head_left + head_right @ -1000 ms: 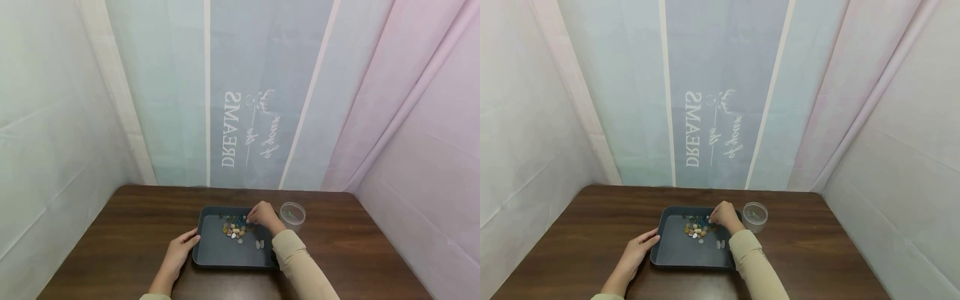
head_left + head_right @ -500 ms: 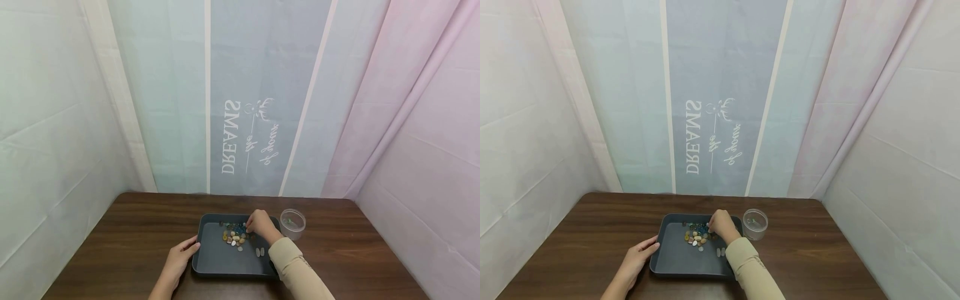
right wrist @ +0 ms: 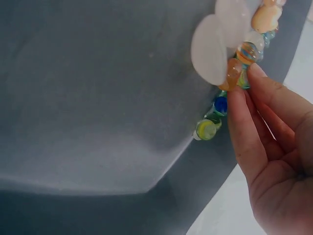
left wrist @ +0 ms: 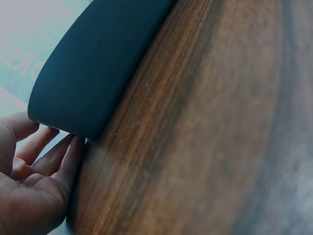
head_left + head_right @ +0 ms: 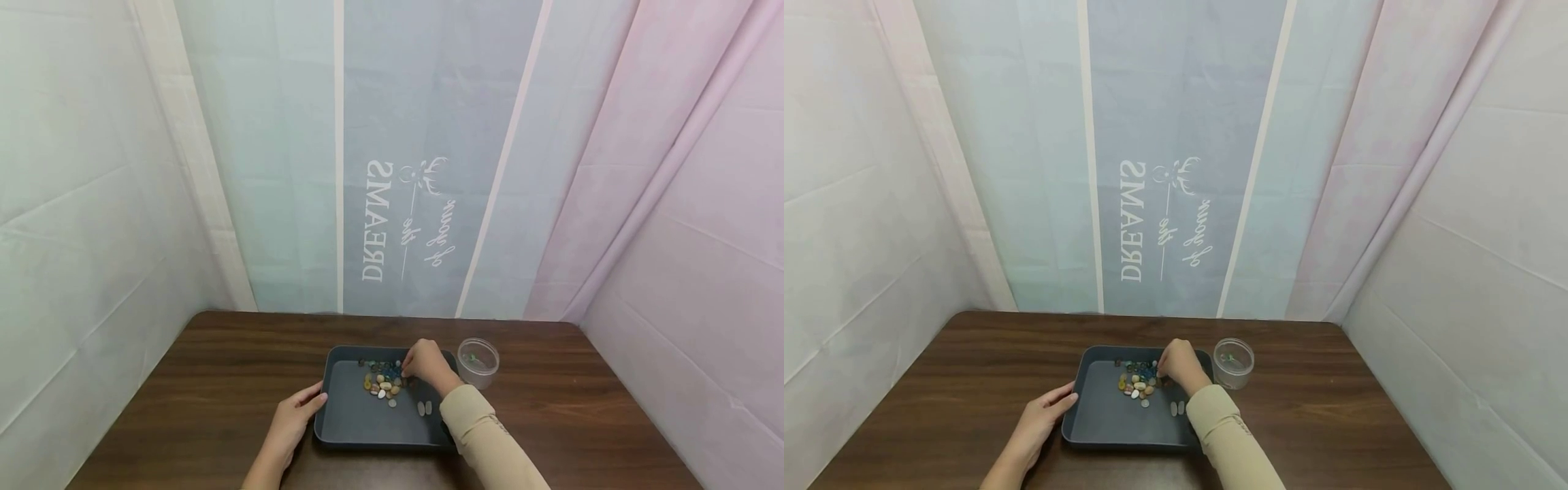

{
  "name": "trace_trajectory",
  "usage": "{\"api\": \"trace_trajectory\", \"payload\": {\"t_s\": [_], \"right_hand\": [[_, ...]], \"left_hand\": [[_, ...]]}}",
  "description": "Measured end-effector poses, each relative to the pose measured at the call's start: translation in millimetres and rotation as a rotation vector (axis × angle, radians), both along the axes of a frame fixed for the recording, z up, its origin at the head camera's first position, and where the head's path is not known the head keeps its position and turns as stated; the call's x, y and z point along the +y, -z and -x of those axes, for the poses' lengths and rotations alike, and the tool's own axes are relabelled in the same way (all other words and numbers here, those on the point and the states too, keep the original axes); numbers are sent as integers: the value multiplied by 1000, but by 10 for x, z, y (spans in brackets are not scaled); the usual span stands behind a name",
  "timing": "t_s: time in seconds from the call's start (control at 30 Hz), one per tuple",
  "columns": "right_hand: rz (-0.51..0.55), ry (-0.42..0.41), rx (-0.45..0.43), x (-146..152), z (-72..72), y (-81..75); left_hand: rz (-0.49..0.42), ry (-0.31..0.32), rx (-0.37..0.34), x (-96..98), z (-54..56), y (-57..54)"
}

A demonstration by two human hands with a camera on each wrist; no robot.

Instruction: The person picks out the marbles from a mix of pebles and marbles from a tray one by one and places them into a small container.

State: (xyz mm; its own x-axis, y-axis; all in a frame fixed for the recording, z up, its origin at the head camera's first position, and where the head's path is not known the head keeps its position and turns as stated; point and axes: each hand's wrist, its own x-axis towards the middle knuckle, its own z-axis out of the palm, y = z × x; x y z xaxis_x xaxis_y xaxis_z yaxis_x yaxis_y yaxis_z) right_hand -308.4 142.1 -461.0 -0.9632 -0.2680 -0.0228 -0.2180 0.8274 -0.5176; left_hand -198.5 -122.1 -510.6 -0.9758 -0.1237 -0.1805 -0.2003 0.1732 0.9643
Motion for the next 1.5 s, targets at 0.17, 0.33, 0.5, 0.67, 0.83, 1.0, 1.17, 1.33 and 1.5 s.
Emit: {"api": "trace_trajectory", "payload": {"t_s": [0.17, 0.33, 0.5, 0.67, 0.83, 1.0, 1.17, 1.33, 1.5], "right_hand": [[81, -5, 39, 71, 2, -88], [177, 40, 91, 168, -36, -263], [271, 154, 119, 359, -106, -427], [281, 272, 171, 656, -130, -498], [331, 367, 178, 963, -162, -450], [370, 441, 165, 1171, -228, -340], [381, 470, 148, 1271, -263, -213], [381, 471, 175, 1326, -248, -140], [385, 479, 190, 1360, -255, -131]], "left_hand": [[-3, 7, -9, 9, 5, -16], [-8, 0, -6, 15, 4, -26], [-4, -4, -1, 2, -5, -28], [-6, 2, 3, -3, -5, -36], [-10, -16, 5, 1, -10, -27], [-11, -13, 5, -4, -3, -13], [-5, -8, -3, -29, -9, -4], [-9, 1, 5, -32, -5, -23], [1, 14, -3, -9, -3, -33]]}}
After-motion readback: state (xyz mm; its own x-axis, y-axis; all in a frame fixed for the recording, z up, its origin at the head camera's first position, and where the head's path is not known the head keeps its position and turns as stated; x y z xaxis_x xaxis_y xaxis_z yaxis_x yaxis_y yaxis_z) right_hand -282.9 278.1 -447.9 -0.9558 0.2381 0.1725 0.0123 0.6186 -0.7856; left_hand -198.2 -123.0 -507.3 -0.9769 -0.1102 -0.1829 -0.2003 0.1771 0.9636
